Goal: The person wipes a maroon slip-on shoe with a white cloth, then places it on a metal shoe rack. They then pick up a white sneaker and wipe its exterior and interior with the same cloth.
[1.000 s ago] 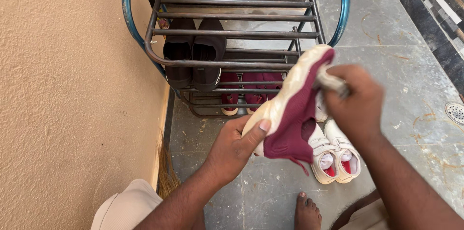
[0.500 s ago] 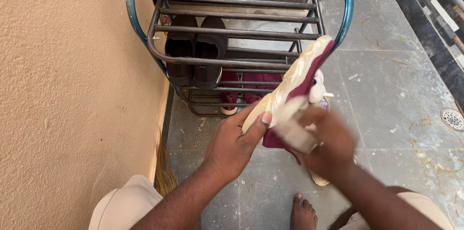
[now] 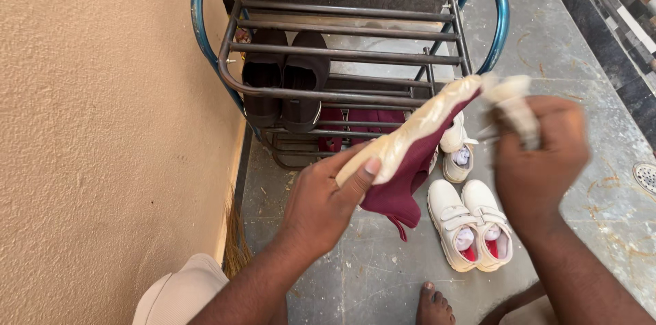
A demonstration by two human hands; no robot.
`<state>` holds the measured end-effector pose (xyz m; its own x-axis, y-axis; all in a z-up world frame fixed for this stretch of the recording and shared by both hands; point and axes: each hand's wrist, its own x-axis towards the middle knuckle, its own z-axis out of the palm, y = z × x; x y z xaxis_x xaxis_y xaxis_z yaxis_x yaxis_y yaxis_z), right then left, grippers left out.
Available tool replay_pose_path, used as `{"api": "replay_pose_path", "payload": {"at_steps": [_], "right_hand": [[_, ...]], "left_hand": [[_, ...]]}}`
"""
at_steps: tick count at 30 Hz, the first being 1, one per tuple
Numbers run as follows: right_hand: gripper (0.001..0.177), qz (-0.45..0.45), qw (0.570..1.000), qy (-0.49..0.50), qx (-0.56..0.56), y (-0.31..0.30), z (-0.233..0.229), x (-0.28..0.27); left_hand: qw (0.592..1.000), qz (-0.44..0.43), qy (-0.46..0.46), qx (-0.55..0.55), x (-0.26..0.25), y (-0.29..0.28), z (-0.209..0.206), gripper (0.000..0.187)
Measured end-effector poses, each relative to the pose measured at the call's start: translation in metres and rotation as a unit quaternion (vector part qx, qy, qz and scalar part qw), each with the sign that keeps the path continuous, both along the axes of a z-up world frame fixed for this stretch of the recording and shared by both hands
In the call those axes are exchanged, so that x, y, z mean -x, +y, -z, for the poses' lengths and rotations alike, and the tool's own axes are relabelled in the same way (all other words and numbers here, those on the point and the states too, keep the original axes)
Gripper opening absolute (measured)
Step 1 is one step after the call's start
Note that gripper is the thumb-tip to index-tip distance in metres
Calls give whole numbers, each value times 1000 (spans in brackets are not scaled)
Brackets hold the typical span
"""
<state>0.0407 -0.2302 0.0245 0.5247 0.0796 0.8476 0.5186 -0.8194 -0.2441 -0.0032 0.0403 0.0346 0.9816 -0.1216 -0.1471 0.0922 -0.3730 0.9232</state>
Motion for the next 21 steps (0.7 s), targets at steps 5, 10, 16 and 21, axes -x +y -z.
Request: {"api": "replay_pose_path", "payload": {"at_steps": [5,10,16,21], "right_hand": [[15,24,982,111,-149,8,-1,-3],[39,-72,994,81,-10,45,10,28],[59,-209,966,112,106,61,13,48],[42,28,994,83,68,31,4,12]], "left_hand": [[996,26,-76,-41,3,-7,-2,68],[995,7,-97,-3,1,-6,5,68],[998,-16,-63,-22,0,-4,7,63],[997,-9,-82,-1,3,-5,0,64]]}}
